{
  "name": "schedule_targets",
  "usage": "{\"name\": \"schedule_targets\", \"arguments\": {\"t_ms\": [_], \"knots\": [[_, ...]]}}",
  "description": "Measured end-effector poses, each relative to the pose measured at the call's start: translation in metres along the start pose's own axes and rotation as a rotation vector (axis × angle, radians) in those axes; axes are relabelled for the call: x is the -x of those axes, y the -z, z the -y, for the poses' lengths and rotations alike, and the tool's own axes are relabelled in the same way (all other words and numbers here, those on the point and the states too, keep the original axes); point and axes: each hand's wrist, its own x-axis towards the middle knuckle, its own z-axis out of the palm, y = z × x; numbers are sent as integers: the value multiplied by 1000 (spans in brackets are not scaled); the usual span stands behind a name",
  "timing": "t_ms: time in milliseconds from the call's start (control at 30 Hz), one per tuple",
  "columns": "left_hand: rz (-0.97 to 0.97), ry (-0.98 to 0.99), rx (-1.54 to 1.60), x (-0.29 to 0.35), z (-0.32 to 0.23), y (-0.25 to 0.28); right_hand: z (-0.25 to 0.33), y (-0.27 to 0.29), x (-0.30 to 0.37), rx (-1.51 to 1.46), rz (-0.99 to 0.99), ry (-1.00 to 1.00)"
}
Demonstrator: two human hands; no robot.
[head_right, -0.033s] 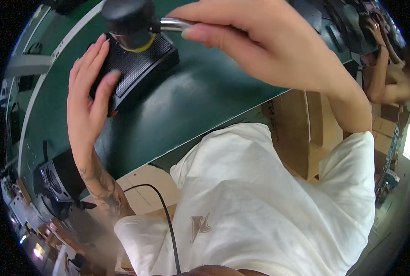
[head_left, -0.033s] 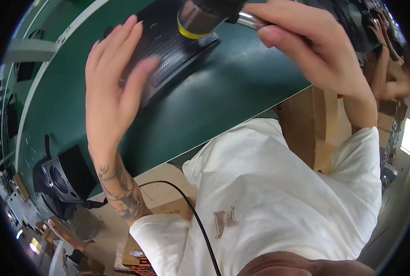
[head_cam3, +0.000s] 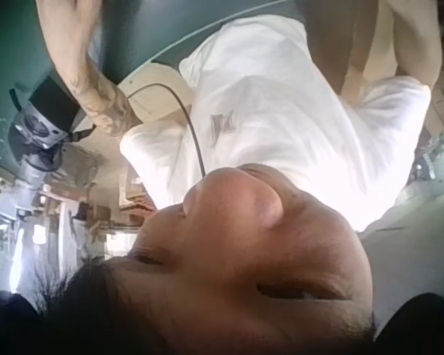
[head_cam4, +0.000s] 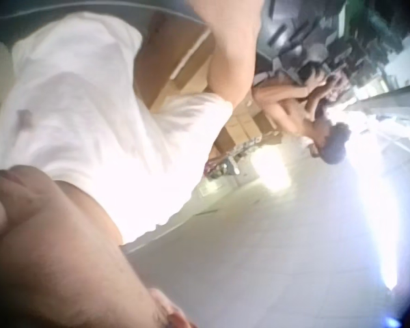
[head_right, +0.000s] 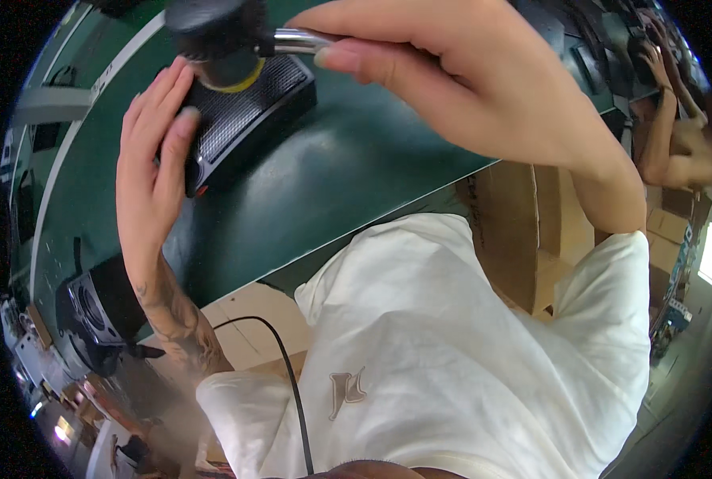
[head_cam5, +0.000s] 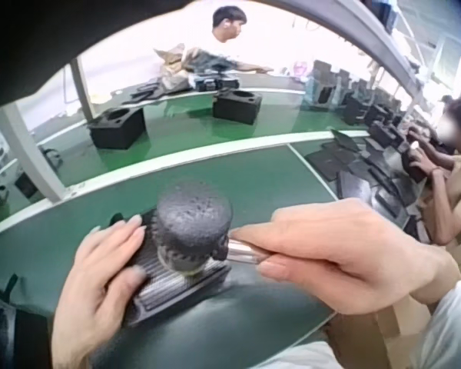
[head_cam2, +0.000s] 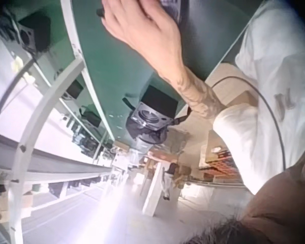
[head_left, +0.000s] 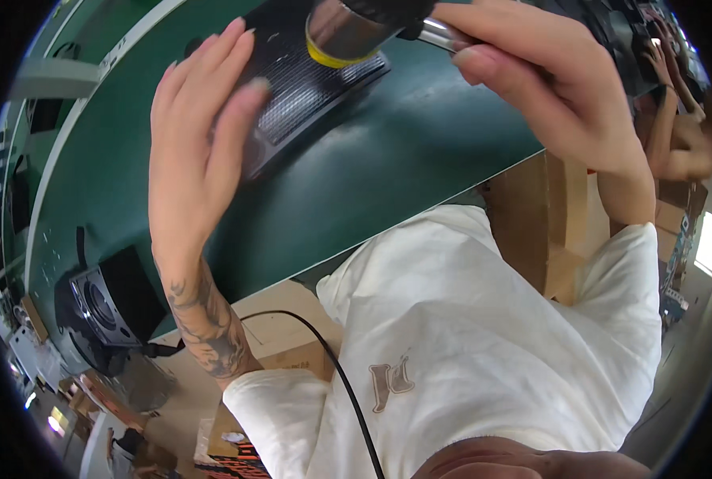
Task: The person repeatedly assembles small black speaker units by hand, aligning textured grilles with speaker bodies and tapping them into place with a rubber mallet. The person handles multiple units one at a time, inspecting edges and seams before setting each finished unit aside on the green workbench.
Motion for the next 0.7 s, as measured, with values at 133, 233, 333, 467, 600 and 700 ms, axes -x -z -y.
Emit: {"name": "schedule_targets", "arguments": {"t_ms": [133,233,333,467,600,700], "knots": [[103,195,122,8,7,8,2,-26,-6,15,-43,138],[-22,-14,61,-7,-8,3,-2,-47,-13,52,52,105],[89,-8,-37,-4,-25,14,8,-27,-22,101,179,40],[-42,75,114,11,14,-10,5,-10,-27,98,35,163],[-264,91,362,9,11,-20,-2,-9,-29,101,-172,92],[-326,144,424,6,6,-17,-5,2,-23,49,-185,-131]]}}
